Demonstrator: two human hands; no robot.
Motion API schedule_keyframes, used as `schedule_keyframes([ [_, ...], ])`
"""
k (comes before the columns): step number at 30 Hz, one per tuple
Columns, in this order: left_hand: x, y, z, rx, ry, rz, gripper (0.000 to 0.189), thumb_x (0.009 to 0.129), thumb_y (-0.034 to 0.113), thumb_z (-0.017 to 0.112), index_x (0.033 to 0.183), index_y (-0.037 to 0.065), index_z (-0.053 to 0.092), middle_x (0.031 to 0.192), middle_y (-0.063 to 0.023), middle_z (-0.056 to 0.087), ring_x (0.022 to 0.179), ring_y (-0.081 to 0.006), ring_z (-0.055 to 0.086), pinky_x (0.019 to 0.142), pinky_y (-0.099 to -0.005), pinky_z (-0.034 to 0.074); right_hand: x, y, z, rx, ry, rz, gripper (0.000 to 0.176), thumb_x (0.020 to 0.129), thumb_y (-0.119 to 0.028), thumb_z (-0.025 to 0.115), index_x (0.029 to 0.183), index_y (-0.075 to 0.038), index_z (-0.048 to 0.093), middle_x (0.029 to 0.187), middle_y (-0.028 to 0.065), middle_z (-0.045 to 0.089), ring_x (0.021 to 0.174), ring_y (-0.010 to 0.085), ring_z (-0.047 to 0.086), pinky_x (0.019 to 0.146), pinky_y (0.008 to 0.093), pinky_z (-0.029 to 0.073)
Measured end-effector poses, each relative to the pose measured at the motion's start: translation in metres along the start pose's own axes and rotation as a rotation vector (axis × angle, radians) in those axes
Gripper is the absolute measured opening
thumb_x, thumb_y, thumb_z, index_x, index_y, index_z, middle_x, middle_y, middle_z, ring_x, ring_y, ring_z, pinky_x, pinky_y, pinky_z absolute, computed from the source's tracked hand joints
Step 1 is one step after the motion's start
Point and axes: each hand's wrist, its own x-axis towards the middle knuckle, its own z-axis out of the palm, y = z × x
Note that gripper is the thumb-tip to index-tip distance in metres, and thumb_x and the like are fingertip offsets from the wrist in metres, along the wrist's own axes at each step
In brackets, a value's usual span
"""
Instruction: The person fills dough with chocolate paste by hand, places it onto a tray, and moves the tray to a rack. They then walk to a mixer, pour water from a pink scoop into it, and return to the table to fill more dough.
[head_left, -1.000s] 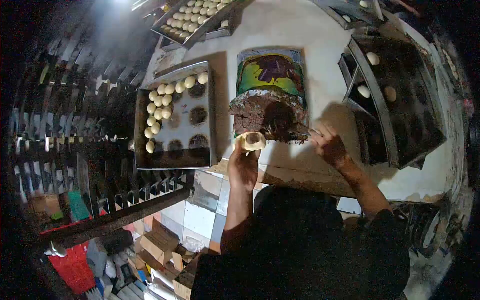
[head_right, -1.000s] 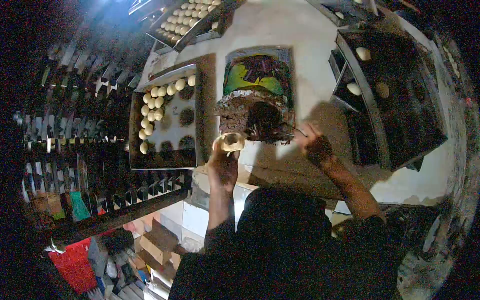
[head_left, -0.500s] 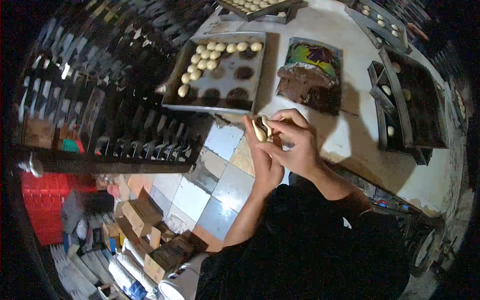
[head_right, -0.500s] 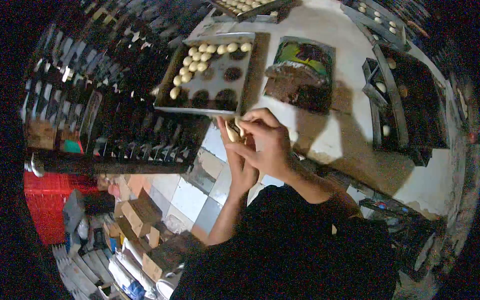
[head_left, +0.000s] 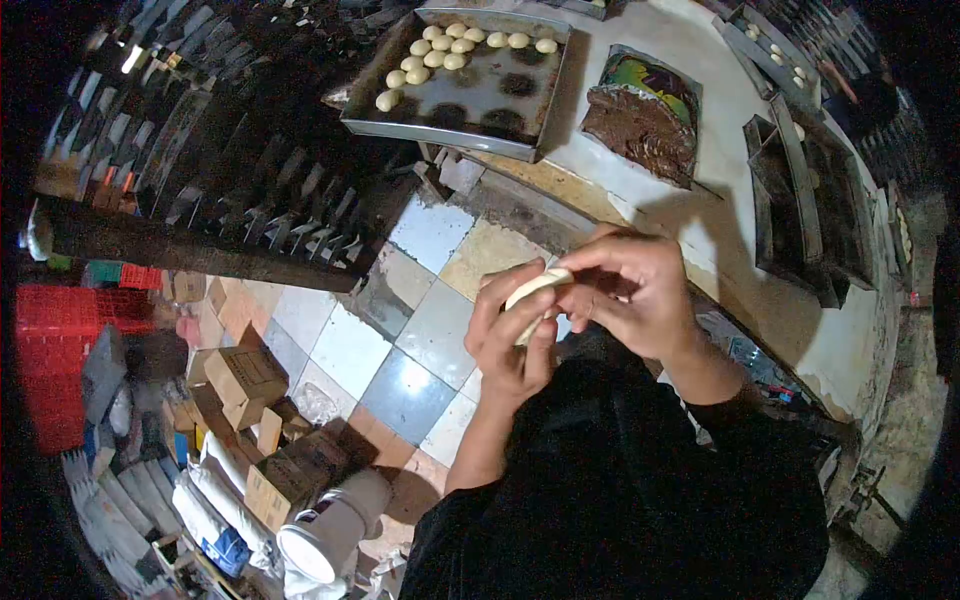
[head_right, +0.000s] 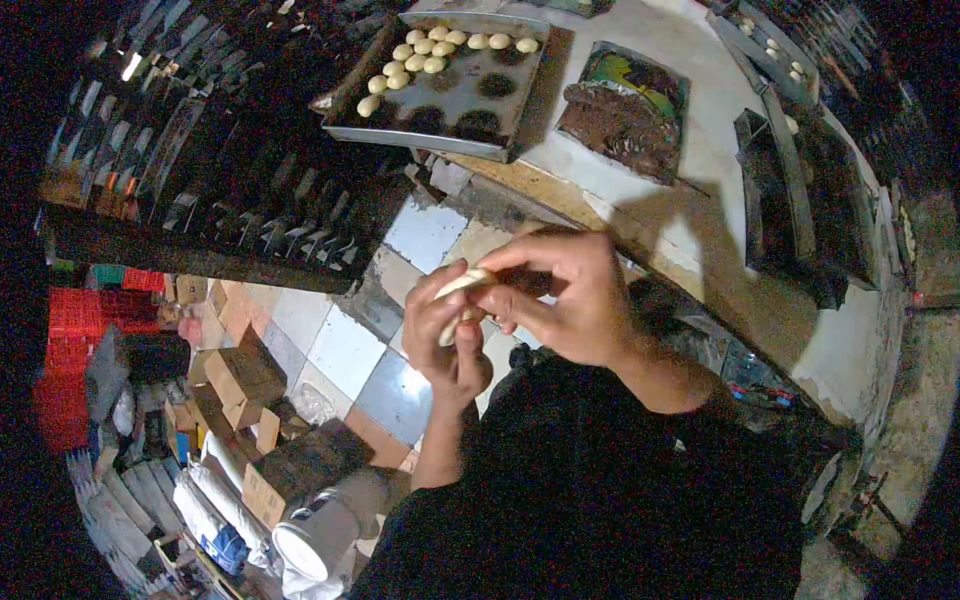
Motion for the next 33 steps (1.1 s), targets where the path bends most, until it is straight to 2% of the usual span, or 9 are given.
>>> schedule_keyframes([
  [2,0.0,0.01,0.01,0.235,-0.038,0.013,0.028,0.084,0.017,0.07,0.112,0.012,0.067,0.105,-0.0177,0.059,0.096,-0.0291,0.059,0.079,-0.0377,0.051,-0.001,-0.001,-0.012,-0.395,0.04,-0.389,0.032,0.074,-0.017,0.08,0.094,0.004,0.066,0.084,0.0111,0.064,0.077,0.0177,0.064,0.066,0.0259,0.05],
  [7,0.012,0.033,0.058,0.389,-0.247,-0.033,0.048,0.074,0.013,0.075,0.121,0.014,0.066,0.1,-0.0099,0.052,0.093,-0.024,0.051,0.074,-0.0324,0.048,-0.033,-0.001,-0.042,-0.625,0.246,-0.498,0.031,0.073,-0.012,0.079,0.098,0.001,0.067,0.096,0.0105,0.064,0.083,0.0252,0.065,0.071,0.0339,0.053],
  [9,0.003,0.027,0.094,0.185,-0.201,-0.145,0.063,0.076,0.029,0.069,0.128,-0.002,0.052,0.108,-0.0089,0.054,0.096,-0.0228,0.051,0.087,-0.0371,0.04,-0.047,-0.008,-0.078,-0.651,0.243,-0.508,0.029,0.074,-0.013,0.079,0.098,-0.002,0.068,0.096,0.0099,0.065,0.082,0.0242,0.065,0.07,0.0339,0.053],
  [12,-0.005,0.029,0.15,-0.761,-0.203,-0.615,0.069,0.078,0.062,0.062,0.112,0.002,0.059,0.109,-0.0101,0.04,0.103,-0.0249,0.044,0.089,-0.036,0.039,-0.066,-0.015,-0.14,-0.528,0.349,-0.478,0.028,0.072,-0.015,0.08,0.096,-0.004,0.07,0.092,0.0083,0.065,0.08,0.0229,0.065,0.069,0.0339,0.052],
  [15,-0.002,0.026,0.218,-0.86,-0.293,-0.377,0.051,0.09,0.061,0.052,0.087,0.011,0.064,0.103,-0.0095,0.039,0.098,-0.0263,0.044,0.091,-0.041,0.045,-0.09,-0.046,-0.203,-0.182,0.335,0.009,0.027,0.073,-0.018,0.084,0.09,-0.002,0.07,0.091,0.0099,0.067,0.075,0.0162,0.066,0.069,0.0293,0.054],
  [18,0.009,0.044,0.294,-0.717,-0.375,-0.24,0.035,0.091,0.045,0.061,0.078,0.013,0.064,0.101,-0.0089,0.038,0.092,-0.0257,0.044,0.079,-0.0392,0.048,-0.113,-0.009,-0.256,-0.238,0.462,-0.456,0.026,0.073,-0.008,0.082,0.095,-0.001,0.069,0.087,0.0107,0.067,0.078,0.0174,0.067,0.072,0.0292,0.055],
  [21,0.011,0.05,0.361,-0.503,-0.163,-0.088,0.036,0.082,0.044,0.073,0.102,0.017,0.059,0.101,-0.0099,0.039,0.088,-0.0218,0.044,0.065,-0.0305,0.045,-0.13,-0.023,-0.289,-0.525,0.58,-0.53,0.022,0.075,-0.002,0.076,0.095,0.001,0.067,0.094,0.0168,0.065,0.084,0.0257,0.069,0.076,0.0354,0.057],
  [26,-0.004,0.054,0.441,-0.829,-0.389,-0.271,0.099,0.053,0.045,0.093,0.127,0.002,0.044,0.106,-0.0106,0.044,0.088,-0.0178,0.049,0.071,-0.0325,0.047,-0.16,0.005,-0.356,-0.343,0.64,-0.71,0.026,0.077,0.002,0.067,0.102,0.0,0.069,0.104,0.0157,0.068,0.091,0.0282,0.068,0.083,0.0383,0.056],
  [33,0.005,0.029,0.504,-0.264,-0.657,-0.158,0.032,0.071,0.008,0.079,0.062,0.004,0.049,0.065,-0.0104,0.056,0.056,-0.023,0.053,0.051,-0.0314,0.039,-0.181,0.019,-0.434,-0.647,0.523,-0.165,0.018,0.087,-0.008,0.057,0.097,0.005,0.064,0.104,0.0223,0.064,0.098,0.0318,0.064,0.088,0.0401,0.05],
])
